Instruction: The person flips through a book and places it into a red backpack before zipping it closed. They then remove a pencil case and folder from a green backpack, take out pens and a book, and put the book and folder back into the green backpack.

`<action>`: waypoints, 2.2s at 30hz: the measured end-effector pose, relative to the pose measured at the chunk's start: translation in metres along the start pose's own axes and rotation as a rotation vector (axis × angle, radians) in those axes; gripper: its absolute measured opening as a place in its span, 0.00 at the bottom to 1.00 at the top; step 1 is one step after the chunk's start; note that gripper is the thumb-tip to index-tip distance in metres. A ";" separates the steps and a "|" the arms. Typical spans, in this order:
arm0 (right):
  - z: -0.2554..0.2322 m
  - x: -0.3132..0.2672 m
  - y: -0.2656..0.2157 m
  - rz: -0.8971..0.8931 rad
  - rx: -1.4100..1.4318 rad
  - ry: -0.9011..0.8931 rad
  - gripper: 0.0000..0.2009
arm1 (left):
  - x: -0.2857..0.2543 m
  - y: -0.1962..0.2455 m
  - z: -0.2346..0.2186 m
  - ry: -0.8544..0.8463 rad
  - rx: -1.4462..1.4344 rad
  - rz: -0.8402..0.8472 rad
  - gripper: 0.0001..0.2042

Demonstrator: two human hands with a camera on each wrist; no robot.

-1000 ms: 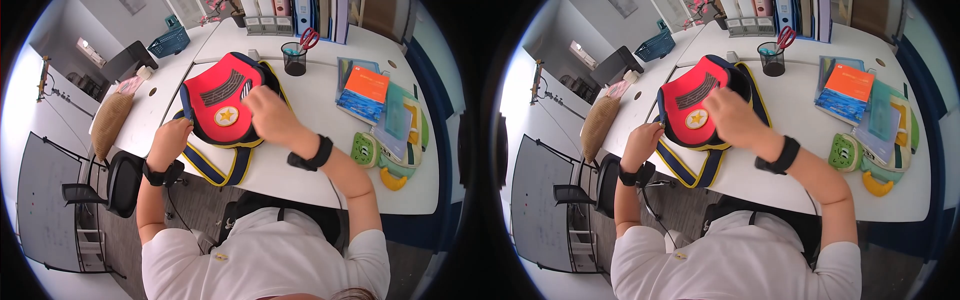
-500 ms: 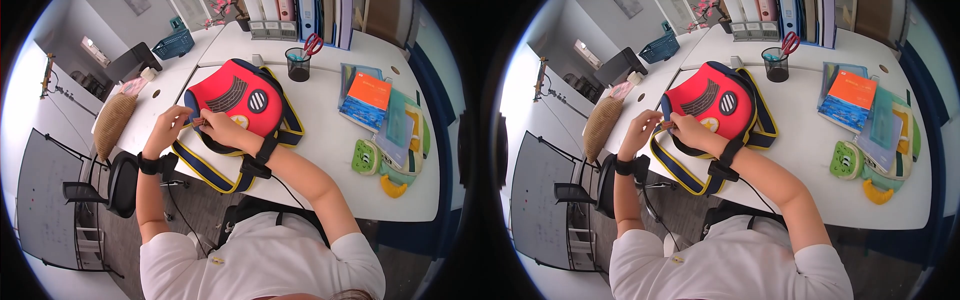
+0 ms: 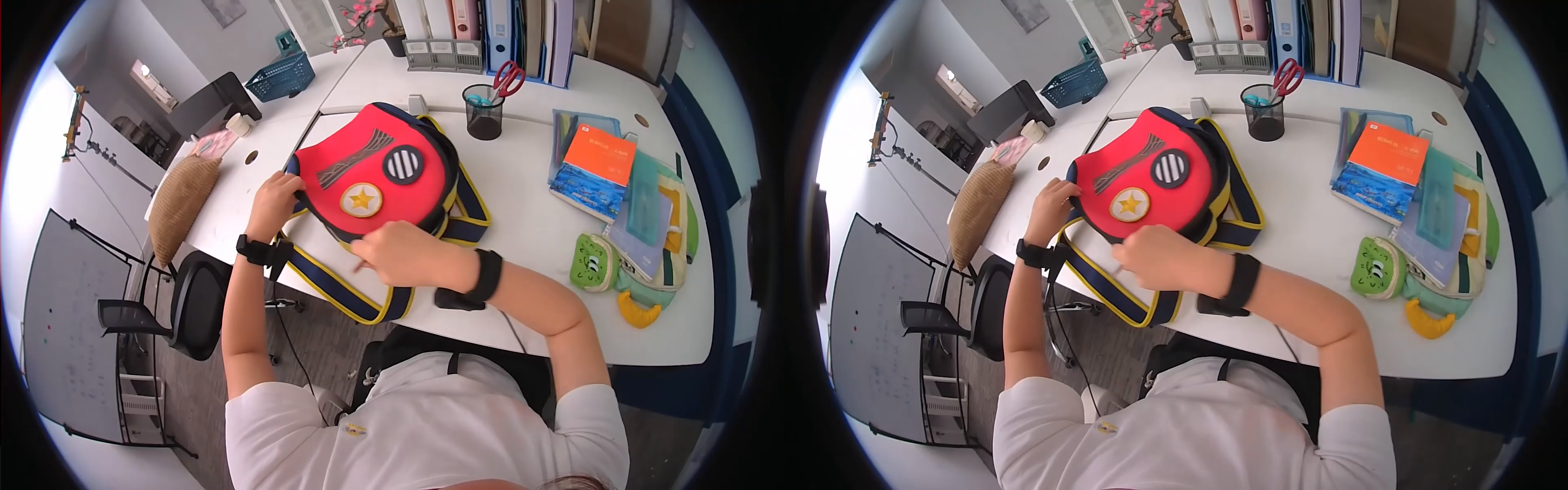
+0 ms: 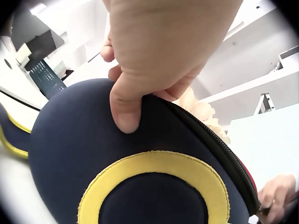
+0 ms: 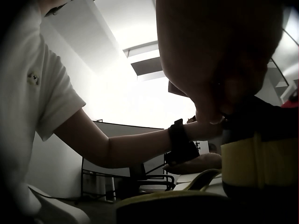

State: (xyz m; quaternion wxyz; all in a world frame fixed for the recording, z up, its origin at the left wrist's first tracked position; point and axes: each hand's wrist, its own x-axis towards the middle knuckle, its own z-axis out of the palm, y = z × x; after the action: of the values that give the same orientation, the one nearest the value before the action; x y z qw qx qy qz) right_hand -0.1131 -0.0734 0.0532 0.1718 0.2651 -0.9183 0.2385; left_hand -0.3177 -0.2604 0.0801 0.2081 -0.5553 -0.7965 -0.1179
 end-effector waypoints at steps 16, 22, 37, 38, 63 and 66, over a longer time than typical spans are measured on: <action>-0.049 -0.051 0.027 0.178 -0.118 0.033 0.15 | 0.035 0.159 0.007 -0.217 0.018 0.157 0.14; -0.048 -0.057 0.057 0.306 0.220 0.254 0.11 | 0.030 0.146 0.017 -0.306 0.020 0.351 0.08; -0.016 0.078 0.182 0.434 0.299 0.506 0.06 | -0.010 0.131 -0.021 -0.468 -0.017 0.306 0.07; -0.015 0.081 0.179 0.444 0.285 0.529 0.06 | -0.010 0.132 -0.021 -0.455 -0.015 0.275 0.07; -0.151 -0.259 0.107 1.338 -0.748 0.133 0.39 | -0.022 0.055 0.042 -0.362 0.139 -0.294 0.36; -0.144 -0.255 0.111 1.354 -0.785 0.106 0.44 | -0.014 0.044 0.043 -0.373 0.185 -0.334 0.37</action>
State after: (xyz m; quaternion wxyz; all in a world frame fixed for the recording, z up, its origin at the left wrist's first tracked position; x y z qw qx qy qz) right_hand 0.0548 0.1891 0.0216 0.1136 -0.4442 -0.8879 -0.0384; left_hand -0.2805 -0.2386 0.0337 0.0854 -0.4070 -0.9090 0.0272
